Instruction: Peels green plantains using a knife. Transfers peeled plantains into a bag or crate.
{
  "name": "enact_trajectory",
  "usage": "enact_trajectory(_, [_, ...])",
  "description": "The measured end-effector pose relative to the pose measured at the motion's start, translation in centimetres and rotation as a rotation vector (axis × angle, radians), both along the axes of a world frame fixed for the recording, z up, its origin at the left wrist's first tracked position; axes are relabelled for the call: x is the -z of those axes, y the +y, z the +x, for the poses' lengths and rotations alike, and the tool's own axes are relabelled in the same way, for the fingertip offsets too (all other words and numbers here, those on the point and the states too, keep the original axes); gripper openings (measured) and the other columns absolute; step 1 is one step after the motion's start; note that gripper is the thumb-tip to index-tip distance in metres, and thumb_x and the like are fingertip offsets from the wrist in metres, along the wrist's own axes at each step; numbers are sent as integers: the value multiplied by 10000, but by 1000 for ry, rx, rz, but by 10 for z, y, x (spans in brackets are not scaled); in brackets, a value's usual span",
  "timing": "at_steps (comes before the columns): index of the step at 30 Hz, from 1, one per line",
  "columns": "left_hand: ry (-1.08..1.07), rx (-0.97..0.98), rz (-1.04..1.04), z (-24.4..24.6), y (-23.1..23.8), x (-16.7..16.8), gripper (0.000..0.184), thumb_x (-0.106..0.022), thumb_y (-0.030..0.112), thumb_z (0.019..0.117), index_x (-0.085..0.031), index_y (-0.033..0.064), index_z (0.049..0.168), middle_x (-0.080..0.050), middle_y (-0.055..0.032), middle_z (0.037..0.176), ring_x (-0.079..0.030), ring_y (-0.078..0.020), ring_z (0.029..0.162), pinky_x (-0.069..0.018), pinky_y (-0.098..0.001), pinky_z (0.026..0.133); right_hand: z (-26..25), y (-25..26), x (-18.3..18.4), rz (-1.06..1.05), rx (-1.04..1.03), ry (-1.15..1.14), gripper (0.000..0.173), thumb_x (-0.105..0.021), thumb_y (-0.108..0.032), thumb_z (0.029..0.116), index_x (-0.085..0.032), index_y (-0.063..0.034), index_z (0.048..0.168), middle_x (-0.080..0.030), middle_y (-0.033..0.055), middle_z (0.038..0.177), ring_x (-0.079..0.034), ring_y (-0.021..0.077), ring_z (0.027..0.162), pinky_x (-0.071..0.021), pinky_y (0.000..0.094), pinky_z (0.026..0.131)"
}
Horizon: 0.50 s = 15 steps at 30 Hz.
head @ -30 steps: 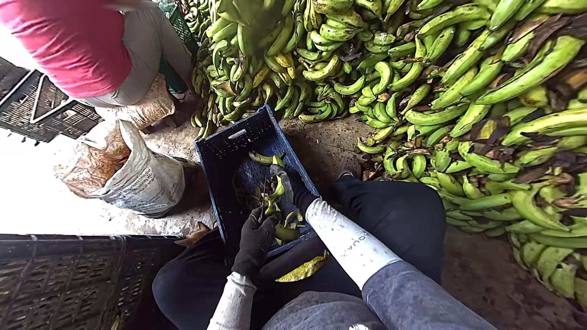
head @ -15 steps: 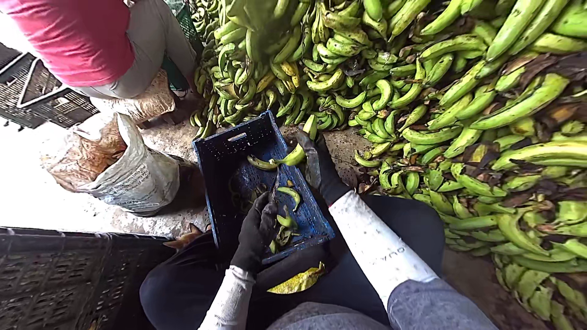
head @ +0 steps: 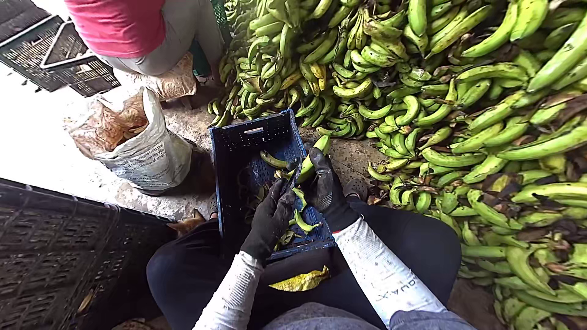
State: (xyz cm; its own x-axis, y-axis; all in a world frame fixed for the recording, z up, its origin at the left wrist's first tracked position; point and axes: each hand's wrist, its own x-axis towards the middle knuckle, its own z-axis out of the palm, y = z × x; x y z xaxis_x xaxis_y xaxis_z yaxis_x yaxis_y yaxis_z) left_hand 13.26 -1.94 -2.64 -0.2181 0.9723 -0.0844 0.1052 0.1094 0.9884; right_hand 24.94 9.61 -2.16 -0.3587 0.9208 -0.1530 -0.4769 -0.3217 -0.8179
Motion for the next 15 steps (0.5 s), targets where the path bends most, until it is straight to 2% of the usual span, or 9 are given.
enact_trajectory(6, [-266, -76, 15, 6, -2, -2, 493, -463, 303, 1062, -445, 38, 1477, -564, 8, 792, -548, -82, 635, -515, -261, 593, -8, -12, 7, 159, 92, -133, 532, -498, -476, 1033, -412, -194, 1476, -680, 95, 1112, -692, 222, 931, -599, 412, 787])
enact_trajectory(9, [-415, -150, -13, 10, 1, -3, 328, -407, 293, 1092, -470, 79, 1333, -514, 20, 711, -520, -88, 576, -502, -256, 551, -14, -21, 5, 243, 129, -134, 521, -502, -417, 1047, -393, -174, 1496, -691, 102, 1076, -707, 234, 914, -612, 419, 788])
enact_trajectory(10, [-427, -160, -13, 10, 2, -2, 323, -403, 297, 1094, -467, 81, 1325, -512, 17, 705, -522, -94, 574, -506, -261, 551, -14, -22, 6, 251, 127, -129, 523, -509, -407, 1047, -395, -171, 1500, -695, 112, 1093, -708, 247, 939, -611, 430, 806])
enact_trajectory(12, [-303, -171, 14, 7, 1, 4, 339, -455, 286, 1081, -499, 65, 1335, -551, 5, 737, -545, -82, 602, -510, -251, 568, -14, -20, 11, 223, 105, -136, 522, -490, -431, 1050, -394, -178, 1496, -691, 104, 1136, -702, 237, 981, -605, 421, 831])
enact_trajectory(13, [-139, -158, 19, 3, -1, 8, 378, -490, 306, 1058, -536, 64, 1344, -599, -4, 814, -578, -81, 677, -525, -268, 633, -14, -18, 14, 167, 81, -139, 527, -486, -443, 1053, -389, -203, 1511, -663, 86, 1182, -676, 219, 1022, -588, 413, 864])
enact_trajectory(14, [57, -125, 3, -2, -3, 12, 435, -508, 361, 1032, -581, 82, 1356, -671, -19, 939, -634, -99, 808, -551, -335, 750, -13, -15, 17, 92, 73, -153, 503, -493, -437, 1050, -419, -221, 1499, -647, 67, 1180, -653, 195, 1019, -572, 399, 861])
enact_trajectory(15, [195, -71, -8, -6, -5, 12, 471, -503, 410, 1025, -606, 102, 1366, -710, -40, 1059, -670, -125, 925, -560, -403, 847, -15, -10, 21, 19, 96, -175, 437, -507, -424, 1042, -470, -211, 1422, -645, 52, 1087, -648, 174, 931, -568, 379, 792])
